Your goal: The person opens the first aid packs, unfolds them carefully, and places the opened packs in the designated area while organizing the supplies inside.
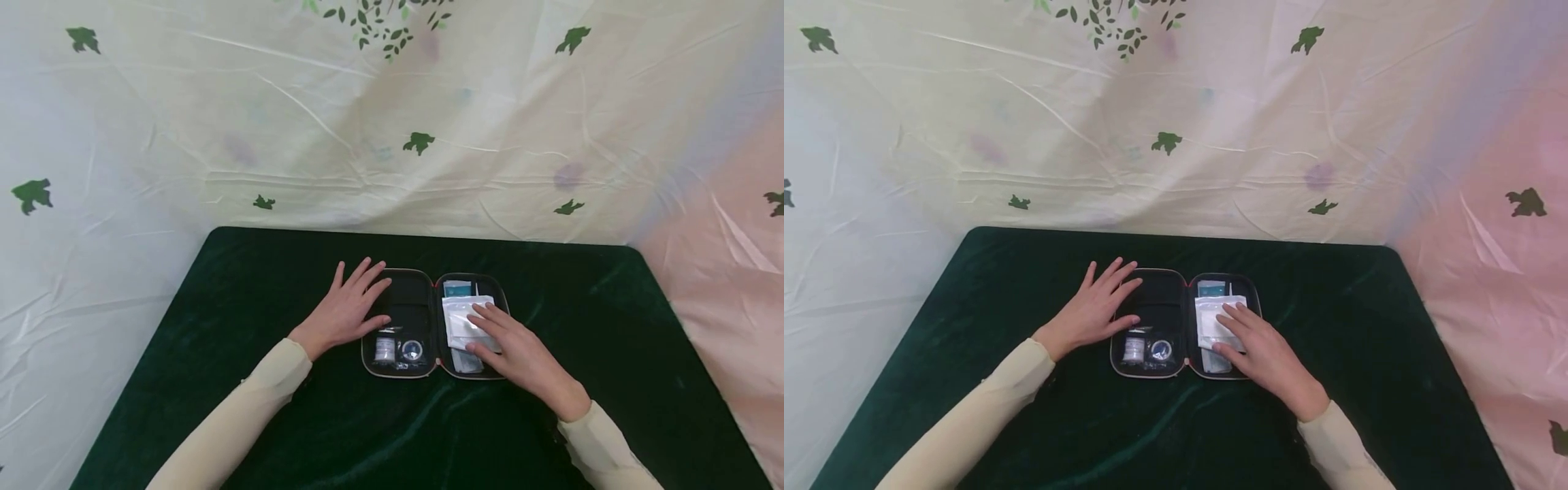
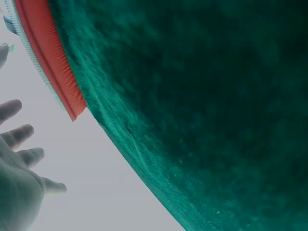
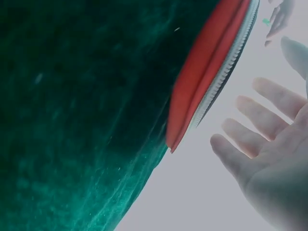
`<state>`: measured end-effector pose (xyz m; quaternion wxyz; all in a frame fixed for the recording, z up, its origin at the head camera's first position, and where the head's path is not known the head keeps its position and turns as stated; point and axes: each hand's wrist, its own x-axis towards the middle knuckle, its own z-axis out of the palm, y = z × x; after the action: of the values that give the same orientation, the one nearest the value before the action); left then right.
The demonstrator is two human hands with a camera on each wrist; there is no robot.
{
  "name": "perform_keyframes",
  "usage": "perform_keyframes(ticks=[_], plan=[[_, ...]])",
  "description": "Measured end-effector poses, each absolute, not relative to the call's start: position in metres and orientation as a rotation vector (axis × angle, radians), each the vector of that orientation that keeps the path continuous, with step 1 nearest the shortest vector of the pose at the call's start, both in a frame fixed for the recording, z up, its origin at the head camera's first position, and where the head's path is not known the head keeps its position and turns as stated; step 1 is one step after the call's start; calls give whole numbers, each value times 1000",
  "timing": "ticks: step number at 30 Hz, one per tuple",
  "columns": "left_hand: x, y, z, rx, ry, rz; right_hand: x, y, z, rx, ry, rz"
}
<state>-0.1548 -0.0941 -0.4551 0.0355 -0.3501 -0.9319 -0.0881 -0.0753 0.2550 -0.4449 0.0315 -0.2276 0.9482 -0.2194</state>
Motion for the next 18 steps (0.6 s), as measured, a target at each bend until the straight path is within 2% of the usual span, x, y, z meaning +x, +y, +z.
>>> perform_keyframes(ticks=[11,18], plan=[[-175,-85,-457,-1091,-2968,-149,-82,259,-448,-817,2878,-589],[-182,-81,-457,-1202,-2936,-145,-87,262,-448,-872,2849,-554]])
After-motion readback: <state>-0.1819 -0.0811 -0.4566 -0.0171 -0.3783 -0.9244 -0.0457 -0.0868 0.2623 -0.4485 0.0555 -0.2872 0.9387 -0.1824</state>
